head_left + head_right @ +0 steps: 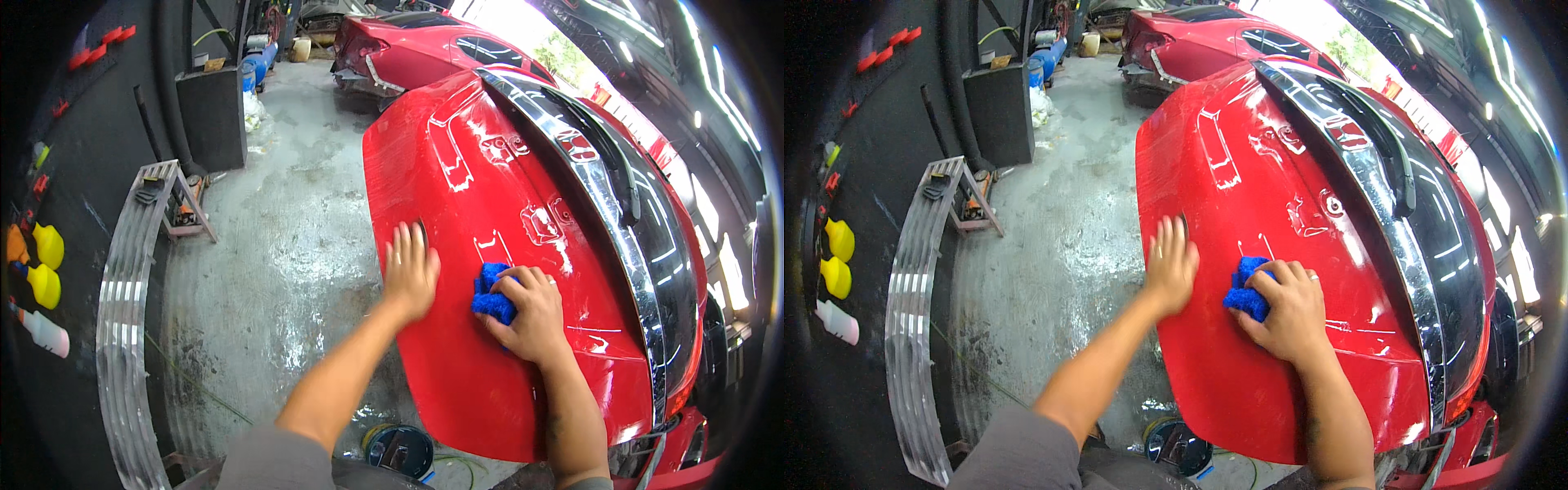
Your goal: The person uses a sanding block and a blue microfiber cloth to polish the rear trunk of a red car. They alternate between rubbing the surface with the block and wiping it with the cloth, working across the panel in a garage setting.
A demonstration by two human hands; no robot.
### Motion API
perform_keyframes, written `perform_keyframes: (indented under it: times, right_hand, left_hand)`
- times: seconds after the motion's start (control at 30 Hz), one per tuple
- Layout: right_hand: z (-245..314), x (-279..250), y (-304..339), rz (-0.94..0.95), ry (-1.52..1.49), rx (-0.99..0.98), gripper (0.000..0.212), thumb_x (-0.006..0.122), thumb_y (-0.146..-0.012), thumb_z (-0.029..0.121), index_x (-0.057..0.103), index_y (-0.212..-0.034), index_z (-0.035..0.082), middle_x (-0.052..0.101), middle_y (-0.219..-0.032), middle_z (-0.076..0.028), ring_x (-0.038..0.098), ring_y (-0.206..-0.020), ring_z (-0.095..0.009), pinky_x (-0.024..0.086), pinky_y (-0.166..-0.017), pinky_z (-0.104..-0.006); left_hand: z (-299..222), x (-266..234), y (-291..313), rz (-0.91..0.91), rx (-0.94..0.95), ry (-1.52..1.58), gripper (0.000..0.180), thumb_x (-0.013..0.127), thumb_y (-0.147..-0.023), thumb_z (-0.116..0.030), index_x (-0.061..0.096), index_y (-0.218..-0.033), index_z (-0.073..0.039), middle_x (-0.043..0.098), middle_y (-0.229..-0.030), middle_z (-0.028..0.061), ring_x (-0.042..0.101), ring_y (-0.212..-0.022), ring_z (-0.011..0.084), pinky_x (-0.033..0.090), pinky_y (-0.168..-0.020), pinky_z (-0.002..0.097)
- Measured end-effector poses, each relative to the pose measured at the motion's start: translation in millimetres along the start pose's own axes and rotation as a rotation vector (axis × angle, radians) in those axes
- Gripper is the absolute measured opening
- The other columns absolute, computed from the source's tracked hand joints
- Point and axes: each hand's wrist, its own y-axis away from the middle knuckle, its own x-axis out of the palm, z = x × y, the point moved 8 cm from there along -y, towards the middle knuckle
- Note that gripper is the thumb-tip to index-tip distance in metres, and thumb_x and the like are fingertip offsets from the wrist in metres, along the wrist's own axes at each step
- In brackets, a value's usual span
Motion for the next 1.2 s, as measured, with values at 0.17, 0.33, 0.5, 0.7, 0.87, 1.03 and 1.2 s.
perform_keyframes:
  times: [0.17, 0.33, 0.5, 0.7, 0.87, 1.03, 1.2]
  right_hand:
    - [-5, -3, 3, 0.014, 0.01, 0.01, 0.04, 0.094, -0.076, 0.036, 0.078, -0.107, 0.016, 0.074, -0.121, -0.006, 0.068, -0.113, -0.031, 0.05, -0.097, -0.0479]
    - [0, -3, -7, -0.008, -0.002, -0.035, 0.041, 0.093, -0.077, 0.037, 0.078, -0.109, 0.017, 0.073, -0.122, -0.006, 0.068, -0.114, -0.031, 0.05, -0.097, -0.0491]
    - [-8, 1, 1, 0.039, 0.026, 0.002, 0.044, 0.093, -0.077, 0.039, 0.077, -0.111, 0.017, 0.073, -0.121, -0.007, 0.068, -0.114, -0.031, 0.051, -0.097, -0.0502]
    - [-10, 2, 4, 0.044, 0.009, 0.009, 0.043, 0.092, -0.078, 0.04, 0.077, -0.111, 0.017, 0.073, -0.118, -0.008, 0.068, -0.113, -0.032, 0.052, -0.097, -0.0523]
    - [1, -8, -6, 0.003, 0.022, -0.041, 0.043, 0.093, -0.076, 0.038, 0.077, -0.11, 0.016, 0.073, -0.119, -0.007, 0.067, -0.112, -0.032, 0.052, -0.094, -0.0493]
    - [-13, 0, 8, -0.02, 0.021, 0.04, 0.041, 0.092, -0.077, 0.035, 0.076, -0.11, 0.016, 0.073, -0.113, -0.01, 0.07, -0.11, -0.034, 0.055, -0.094, -0.0528]
    - [-24, -7, 7, -0.182, -0.074, 0.179, 0.042, 0.093, -0.076, 0.025, 0.073, -0.111, 0.014, 0.072, -0.106, -0.011, 0.073, -0.096, -0.036, 0.06, -0.08, -0.0521]
  left_hand:
    - [-80, -19, 163, 0.213, 0.182, 0.139, 0.08, 0.05, -0.117, -0.036, 0.021, -0.175, 0.011, 0.015, -0.181, 0.0426, 0.014, -0.17, 0.0577, 0.013, -0.138, 0.0679]
    - [15, -19, -33, 0.103, 0.032, 0.091, 0.072, 0.036, -0.122, -0.039, 0.022, -0.176, 0.007, 0.019, -0.183, 0.0361, 0.014, -0.173, 0.05, 0.013, -0.139, 0.0646]
    - [-32, 7, 6, -0.036, 0.102, 0.057, 0.073, 0.041, -0.121, -0.035, 0.021, -0.175, 0.01, 0.018, -0.181, 0.0414, 0.016, -0.17, 0.056, 0.015, -0.138, 0.0658]
    - [-85, -13, 112, 0.156, 0.304, 0.06, 0.078, 0.052, -0.115, -0.029, 0.021, -0.175, 0.01, 0.015, -0.181, 0.0426, 0.013, -0.169, 0.0613, 0.013, -0.135, 0.0726]
    - [1, -9, -56, 0.086, -0.043, 0.069, 0.071, 0.035, -0.123, -0.041, 0.02, -0.18, -0.002, 0.014, -0.187, 0.0279, 0.01, -0.175, 0.0445, 0.012, -0.139, 0.0642]
    - [-106, -10, 102, 0.088, 0.212, 0.133, 0.078, 0.049, -0.117, -0.033, 0.022, -0.174, 0.012, 0.014, -0.182, 0.0406, 0.011, -0.171, 0.0584, 0.011, -0.138, 0.0681]
    - [-110, -19, 96, 0.141, 0.331, -0.024, 0.078, 0.051, -0.116, -0.031, 0.023, -0.174, 0.012, 0.017, -0.181, 0.0413, 0.014, -0.17, 0.0589, 0.012, -0.136, 0.0707]
